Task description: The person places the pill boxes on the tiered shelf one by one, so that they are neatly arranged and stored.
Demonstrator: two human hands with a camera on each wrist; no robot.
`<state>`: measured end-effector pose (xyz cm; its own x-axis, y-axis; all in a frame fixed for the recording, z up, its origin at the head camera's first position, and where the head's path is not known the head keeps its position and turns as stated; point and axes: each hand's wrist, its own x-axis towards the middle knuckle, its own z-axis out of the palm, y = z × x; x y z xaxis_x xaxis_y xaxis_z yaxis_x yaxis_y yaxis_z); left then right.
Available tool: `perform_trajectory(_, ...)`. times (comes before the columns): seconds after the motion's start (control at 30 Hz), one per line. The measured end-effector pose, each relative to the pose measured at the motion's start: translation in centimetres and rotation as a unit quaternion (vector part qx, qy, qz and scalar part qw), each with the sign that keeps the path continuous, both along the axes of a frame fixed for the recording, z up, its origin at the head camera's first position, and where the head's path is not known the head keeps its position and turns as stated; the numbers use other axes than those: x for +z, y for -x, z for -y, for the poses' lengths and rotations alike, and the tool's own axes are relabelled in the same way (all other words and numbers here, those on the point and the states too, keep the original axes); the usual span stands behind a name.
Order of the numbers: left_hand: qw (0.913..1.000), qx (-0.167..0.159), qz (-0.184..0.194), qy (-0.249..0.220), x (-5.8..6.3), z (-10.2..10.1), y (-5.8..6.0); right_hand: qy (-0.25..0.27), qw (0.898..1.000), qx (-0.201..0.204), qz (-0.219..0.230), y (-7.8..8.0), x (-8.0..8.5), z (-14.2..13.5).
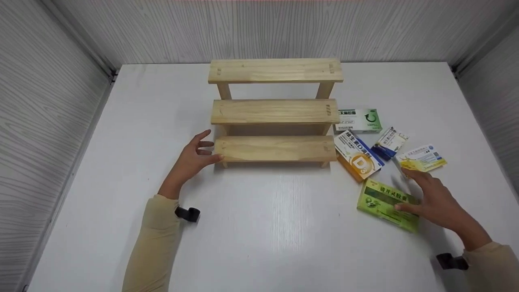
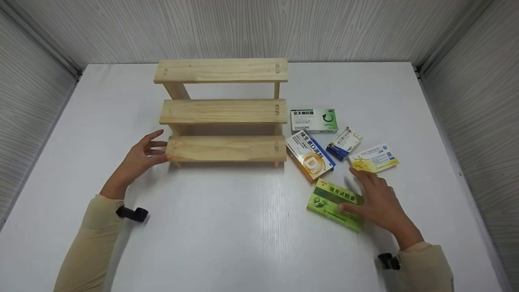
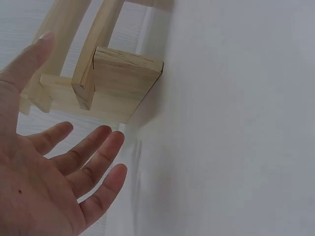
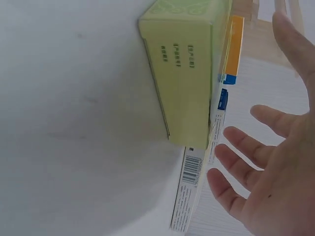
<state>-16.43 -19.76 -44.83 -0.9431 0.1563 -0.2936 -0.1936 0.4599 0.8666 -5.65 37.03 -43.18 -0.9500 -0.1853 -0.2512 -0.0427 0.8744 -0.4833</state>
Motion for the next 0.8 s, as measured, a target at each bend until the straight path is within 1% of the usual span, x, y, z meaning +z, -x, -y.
perform_trajectory(0.13,0.9999,-0.004,-0.001,0.013,-0.3,-0.3,0.2,-0.028,0.999,0.022,0.018,-0.7,-0.1,-0.4)
perform_trajectory(0.27,0.9997,-0.006,-0.010,0.024,-0.5,-0.4,0.2,-0.057,0.997,0.037,0.019,-1.4,-0.1,-0.8)
perform_trajectory(0.43,0.9995,-0.006,-0.021,0.022,-0.6,-0.6,0.2,-0.093,0.995,0.037,0.007,-2.0,0.0,-0.8)
perform_trajectory(0.7,0.9998,-0.003,-0.020,0.002,-1.0,-0.7,-0.1,-0.121,0.991,0.044,0.033,-2.4,-0.5,-0.3)
perform_trajectory(0.8,0.9998,-0.002,-0.021,0.003,-1.1,-0.7,-0.1,-0.128,0.990,0.043,0.042,-2.5,-0.6,-0.2)
